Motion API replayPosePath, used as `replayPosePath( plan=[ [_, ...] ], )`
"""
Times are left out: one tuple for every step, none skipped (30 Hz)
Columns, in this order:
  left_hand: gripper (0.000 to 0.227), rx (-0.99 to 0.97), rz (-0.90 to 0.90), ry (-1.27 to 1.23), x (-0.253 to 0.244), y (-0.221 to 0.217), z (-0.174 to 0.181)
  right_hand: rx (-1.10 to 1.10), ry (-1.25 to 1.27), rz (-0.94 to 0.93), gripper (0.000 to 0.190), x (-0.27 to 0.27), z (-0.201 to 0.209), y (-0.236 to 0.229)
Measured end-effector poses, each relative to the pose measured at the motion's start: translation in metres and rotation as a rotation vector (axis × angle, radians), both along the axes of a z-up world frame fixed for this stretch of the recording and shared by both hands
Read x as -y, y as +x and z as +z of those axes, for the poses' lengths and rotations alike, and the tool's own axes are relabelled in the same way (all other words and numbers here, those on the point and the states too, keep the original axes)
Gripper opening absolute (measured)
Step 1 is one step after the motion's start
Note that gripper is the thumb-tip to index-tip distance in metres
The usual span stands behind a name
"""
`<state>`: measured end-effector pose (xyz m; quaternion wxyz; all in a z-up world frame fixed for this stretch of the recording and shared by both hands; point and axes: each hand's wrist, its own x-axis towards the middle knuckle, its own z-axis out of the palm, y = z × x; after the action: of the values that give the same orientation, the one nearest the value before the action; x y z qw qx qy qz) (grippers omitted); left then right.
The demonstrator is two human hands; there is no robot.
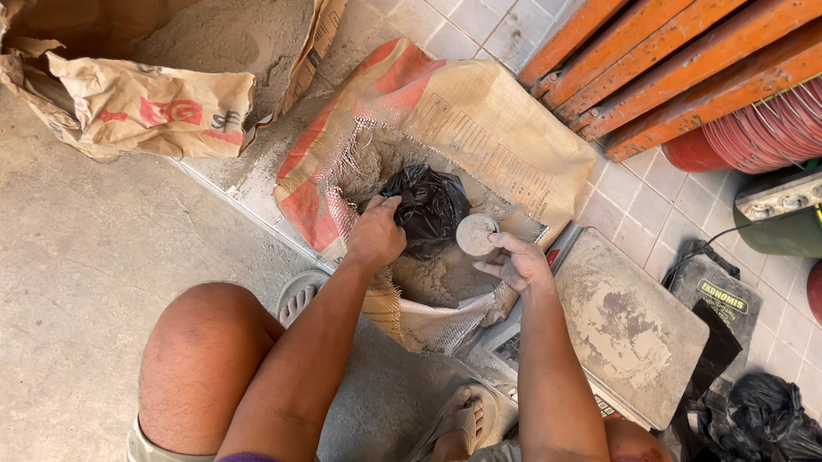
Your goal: The person scoops a gray powder from a large sack into a small black plastic bag using a scoop. They place the bag on a digital scale to weigh it, then tie the bag and set it aside. This process is repeated multiple times.
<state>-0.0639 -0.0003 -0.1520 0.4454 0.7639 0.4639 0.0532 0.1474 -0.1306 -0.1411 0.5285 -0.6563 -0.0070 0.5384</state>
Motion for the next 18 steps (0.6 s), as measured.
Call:
replayPosePath(
  plan=[
    [0.049, 0.002, 0.008, 0.001, 0.0, -0.001, 0.002, 0.002, 0.001, 0.008, 0.04, -0.005, 0.001, -0.001],
    [0.049, -0.008, 0.002, -0.012, 0.0, -0.002, 0.004, 0.016, 0.025, 0.004, 0.04, -0.009, 0.002, -0.002],
    [0.05, -0.017, -0.005, -0.025, 0.0, -0.003, 0.006, 0.03, 0.049, -0.001, 0.041, -0.013, 0.002, -0.003],
    [0.05, -0.016, 0.0, -0.024, 0.0, -0.003, 0.008, 0.031, 0.05, 0.004, 0.041, -0.02, 0.007, -0.011],
    [0.05, -0.003, -0.003, -0.015, 0.0, -0.003, 0.01, 0.09, 0.069, 0.015, 0.048, -0.027, 0.011, -0.018],
    [0.05, 0.007, -0.007, -0.006, 0.001, -0.004, 0.011, 0.146, 0.088, 0.025, 0.055, -0.033, 0.014, -0.027],
    [0.05, 0.006, -0.003, -0.006, 0.0, -0.004, 0.009, 0.144, 0.088, 0.028, 0.055, -0.041, 0.008, -0.034],
    [0.05, 0.008, 0.007, -0.009, -0.001, -0.003, 0.008, 0.296, 0.089, 0.03, 0.064, -0.048, 0.002, -0.042],
    [0.05, 0.01, 0.018, -0.013, -0.002, -0.003, 0.007, 0.449, 0.091, 0.033, 0.074, -0.056, -0.003, -0.049],
    [0.05, 0.007, 0.023, -0.012, -0.004, -0.001, -0.001, 0.447, 0.093, 0.038, 0.074, -0.062, -0.01, -0.058],
    [0.051, 0.021, 0.047, -0.017, -0.006, 0.001, -0.009, 0.746, -0.068, 0.22, 0.079, -0.068, -0.016, -0.066],
    [0.052, 0.036, 0.07, -0.019, -0.009, 0.002, -0.016, 1.043, -0.231, 0.403, 0.084, -0.076, -0.023, -0.075],
    [0.052, 0.033, 0.074, -0.015, -0.01, 0.002, -0.015, 1.042, -0.224, 0.405, 0.084, -0.075, -0.027, -0.08],
    [0.053, 0.038, 0.086, -0.026, -0.01, 0.002, -0.015, 1.167, -0.199, 0.497, 0.08, -0.075, -0.032, -0.086],
    [0.054, 0.042, 0.098, -0.037, -0.011, 0.001, -0.015, 1.292, -0.17, 0.589, 0.075, -0.074, -0.037, -0.092],
    [0.054, 0.037, 0.1, -0.039, -0.012, -0.001, -0.02, 1.286, -0.17, 0.593, 0.075, -0.073, -0.047, -0.093],
    [0.054, 0.057, 0.127, -0.027, -0.013, -0.004, -0.026, 1.623, 0.047, 0.493, 0.074, -0.072, -0.058, -0.094],
    [0.054, 0.082, 0.155, -0.015, -0.014, -0.004, -0.03, 1.951, 0.287, 0.366, 0.075, -0.071, -0.067, -0.093]
  ],
)
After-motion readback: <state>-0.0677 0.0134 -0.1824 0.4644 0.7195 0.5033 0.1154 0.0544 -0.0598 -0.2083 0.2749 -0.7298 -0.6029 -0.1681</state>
